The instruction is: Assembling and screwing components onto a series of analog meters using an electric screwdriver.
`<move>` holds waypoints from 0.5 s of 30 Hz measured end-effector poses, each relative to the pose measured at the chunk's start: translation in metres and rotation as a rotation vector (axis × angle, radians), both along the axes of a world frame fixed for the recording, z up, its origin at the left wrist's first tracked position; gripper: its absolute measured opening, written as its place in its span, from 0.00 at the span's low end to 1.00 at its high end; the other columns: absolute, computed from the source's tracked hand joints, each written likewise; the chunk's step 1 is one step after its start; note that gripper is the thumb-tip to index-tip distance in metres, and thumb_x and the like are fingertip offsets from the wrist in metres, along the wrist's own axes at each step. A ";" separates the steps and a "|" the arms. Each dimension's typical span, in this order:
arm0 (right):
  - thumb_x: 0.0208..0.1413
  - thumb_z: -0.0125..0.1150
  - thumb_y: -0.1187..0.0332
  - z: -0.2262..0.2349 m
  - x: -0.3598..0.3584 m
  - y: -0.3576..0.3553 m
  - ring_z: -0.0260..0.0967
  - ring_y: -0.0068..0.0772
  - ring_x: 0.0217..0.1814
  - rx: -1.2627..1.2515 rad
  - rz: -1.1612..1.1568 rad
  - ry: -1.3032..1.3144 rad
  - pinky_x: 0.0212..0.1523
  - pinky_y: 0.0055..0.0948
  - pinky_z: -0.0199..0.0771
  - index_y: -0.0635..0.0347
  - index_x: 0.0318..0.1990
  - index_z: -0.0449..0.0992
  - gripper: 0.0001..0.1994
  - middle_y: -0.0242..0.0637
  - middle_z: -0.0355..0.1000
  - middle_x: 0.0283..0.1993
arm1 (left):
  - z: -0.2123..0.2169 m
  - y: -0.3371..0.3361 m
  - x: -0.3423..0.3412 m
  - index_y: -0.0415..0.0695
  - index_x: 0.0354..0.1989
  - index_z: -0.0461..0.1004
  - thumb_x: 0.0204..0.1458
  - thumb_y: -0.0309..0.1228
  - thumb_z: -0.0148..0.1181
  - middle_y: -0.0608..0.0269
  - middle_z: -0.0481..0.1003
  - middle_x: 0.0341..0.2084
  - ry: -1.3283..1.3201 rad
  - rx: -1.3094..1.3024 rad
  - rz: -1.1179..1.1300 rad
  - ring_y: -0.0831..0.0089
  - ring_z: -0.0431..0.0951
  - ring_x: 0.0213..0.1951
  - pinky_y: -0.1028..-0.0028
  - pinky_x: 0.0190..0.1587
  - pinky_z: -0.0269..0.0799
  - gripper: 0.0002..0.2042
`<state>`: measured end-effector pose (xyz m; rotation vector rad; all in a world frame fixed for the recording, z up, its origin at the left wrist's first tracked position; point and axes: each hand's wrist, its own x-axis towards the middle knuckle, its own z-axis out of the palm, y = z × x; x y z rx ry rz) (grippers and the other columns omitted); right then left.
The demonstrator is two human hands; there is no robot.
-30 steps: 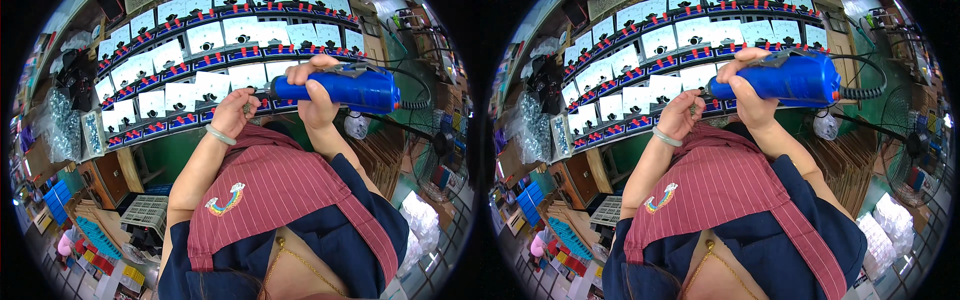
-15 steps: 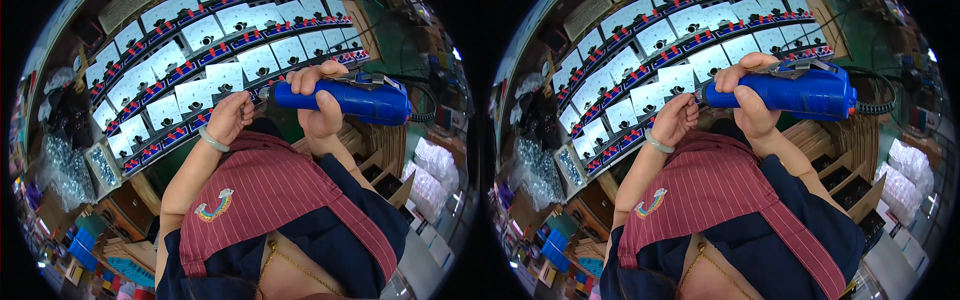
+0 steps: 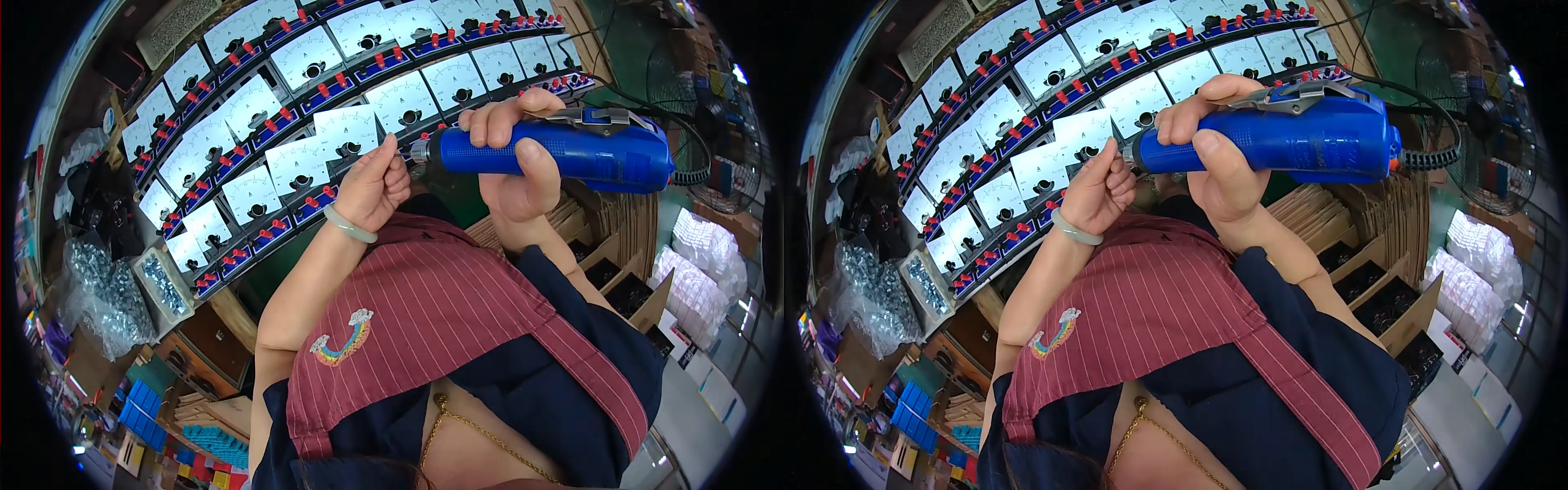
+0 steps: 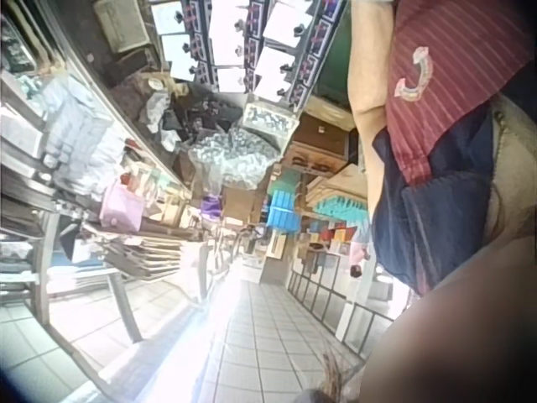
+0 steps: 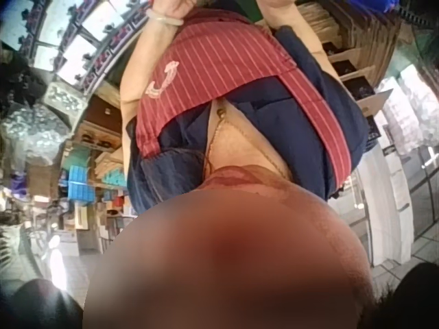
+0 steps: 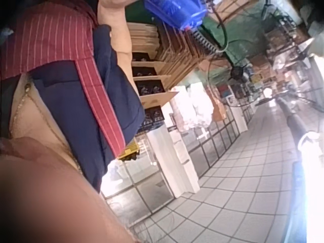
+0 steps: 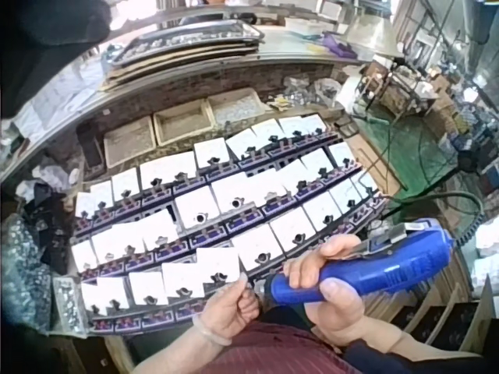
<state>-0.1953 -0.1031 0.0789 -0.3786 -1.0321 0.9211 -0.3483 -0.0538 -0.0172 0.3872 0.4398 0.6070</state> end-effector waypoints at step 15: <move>0.48 0.51 0.78 -0.064 0.018 0.074 0.68 0.28 0.33 -0.113 -0.344 -0.442 0.41 0.30 0.67 0.64 0.45 0.60 0.15 0.37 0.69 0.28 | -0.013 0.001 -0.004 0.41 0.37 0.65 0.58 0.30 0.43 0.62 0.71 0.25 0.306 0.200 -0.020 0.80 0.66 0.25 0.82 0.27 0.60 0.06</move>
